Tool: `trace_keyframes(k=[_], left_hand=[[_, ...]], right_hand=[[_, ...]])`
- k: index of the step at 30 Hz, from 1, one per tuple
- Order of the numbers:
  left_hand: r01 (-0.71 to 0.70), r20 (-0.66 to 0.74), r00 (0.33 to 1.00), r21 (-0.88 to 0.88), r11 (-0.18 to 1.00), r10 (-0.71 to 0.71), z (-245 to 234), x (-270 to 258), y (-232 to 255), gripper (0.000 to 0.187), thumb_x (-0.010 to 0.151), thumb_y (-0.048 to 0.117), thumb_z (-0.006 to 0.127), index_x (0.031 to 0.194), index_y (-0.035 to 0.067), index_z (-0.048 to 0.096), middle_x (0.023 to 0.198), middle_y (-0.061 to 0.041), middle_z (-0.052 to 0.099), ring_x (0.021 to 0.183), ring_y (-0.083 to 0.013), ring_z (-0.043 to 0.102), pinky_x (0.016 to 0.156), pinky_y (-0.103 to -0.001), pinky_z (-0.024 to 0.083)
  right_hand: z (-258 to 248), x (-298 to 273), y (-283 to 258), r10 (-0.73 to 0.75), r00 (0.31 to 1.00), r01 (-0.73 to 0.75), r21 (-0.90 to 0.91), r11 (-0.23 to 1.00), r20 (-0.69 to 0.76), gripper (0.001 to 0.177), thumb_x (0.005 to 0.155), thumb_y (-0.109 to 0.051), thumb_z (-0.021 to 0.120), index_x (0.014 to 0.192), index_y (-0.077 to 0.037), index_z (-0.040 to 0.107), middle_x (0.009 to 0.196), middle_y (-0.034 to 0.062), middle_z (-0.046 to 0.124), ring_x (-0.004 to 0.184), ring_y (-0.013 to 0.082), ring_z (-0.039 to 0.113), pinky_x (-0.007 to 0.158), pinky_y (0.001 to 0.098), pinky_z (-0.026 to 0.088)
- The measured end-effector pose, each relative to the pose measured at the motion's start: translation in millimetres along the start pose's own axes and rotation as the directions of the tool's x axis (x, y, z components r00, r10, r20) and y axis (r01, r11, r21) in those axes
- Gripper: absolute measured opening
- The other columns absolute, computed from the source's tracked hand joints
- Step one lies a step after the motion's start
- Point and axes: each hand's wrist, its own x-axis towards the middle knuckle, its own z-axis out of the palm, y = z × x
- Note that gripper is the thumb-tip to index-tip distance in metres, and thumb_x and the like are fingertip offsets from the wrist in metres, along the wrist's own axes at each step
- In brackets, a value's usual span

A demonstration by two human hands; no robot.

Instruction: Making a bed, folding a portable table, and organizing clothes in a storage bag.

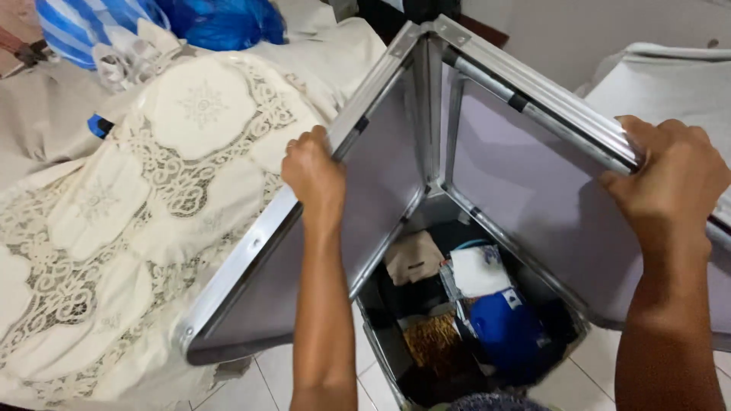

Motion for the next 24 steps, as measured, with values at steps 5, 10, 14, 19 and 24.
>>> trace_keyframes(k=[5,10,14,19,24], left_hand=[[0.065,0.100,0.993,-0.004,0.998,-0.065,-3,-1,-9,0.059,0.057,0.002,0.086,0.114,0.005,0.069,0.098,-0.015,0.072,0.094,-0.0372,0.067,0.078,-0.050,0.052],[0.144,0.034,0.989,0.052,0.988,-0.146,-67,-50,-39,0.075,0.061,0.014,0.094,0.129,0.005,0.065,0.112,-0.019,0.070,0.109,-0.0385,0.062,0.099,-0.061,0.036],[0.365,-0.080,0.931,0.190,0.911,-0.356,-129,-123,-62,0.085,0.065,0.026,0.096,0.139,0.007,0.059,0.139,-0.024,0.059,0.132,-0.0412,0.051,0.112,-0.056,0.032],[0.442,-0.371,0.810,-0.123,0.888,-0.455,-113,-193,-110,0.105,0.071,0.029,0.096,0.153,-0.003,0.039,0.150,-0.030,0.046,0.139,-0.0457,0.045,0.116,-0.054,0.037],[0.535,-0.357,0.706,-0.298,0.791,-0.612,-68,-235,-164,0.075,0.092,0.023,0.088,0.147,-0.003,0.044,0.142,-0.027,0.059,0.135,-0.0392,0.057,0.119,-0.050,0.043]], right_hand=[[36,9,9,0.025,0.997,-0.029,0.069,0.997,0.068,0.069,0.063,-0.019,0.096,0.129,-0.016,0.079,0.087,0.0131,0.071,0.079,0.0290,0.067,0.074,0.0427,0.055],[58,32,3,0.062,0.995,-0.077,0.213,0.974,0.076,0.048,0.071,-0.005,0.094,0.117,-0.009,0.080,0.087,0.0156,0.073,0.077,0.0308,0.069,0.075,0.0439,0.057],[106,20,13,0.238,0.963,-0.268,0.399,0.877,0.126,0.055,0.071,0.010,0.086,0.124,-0.001,0.074,0.095,0.0204,0.075,0.080,0.0253,0.075,0.066,0.0375,0.058],[85,24,19,0.111,0.994,-0.083,0.575,0.814,-0.014,0.062,0.076,0.013,0.084,0.135,0.011,0.064,0.101,0.0259,0.072,0.087,0.0264,0.074,0.068,0.0325,0.060],[14,4,15,0.263,0.939,-0.340,0.497,0.798,0.221,0.032,0.100,0.000,0.077,0.131,0.005,0.070,0.093,0.0261,0.072,0.077,0.0302,0.073,0.056,0.0409,0.055]])
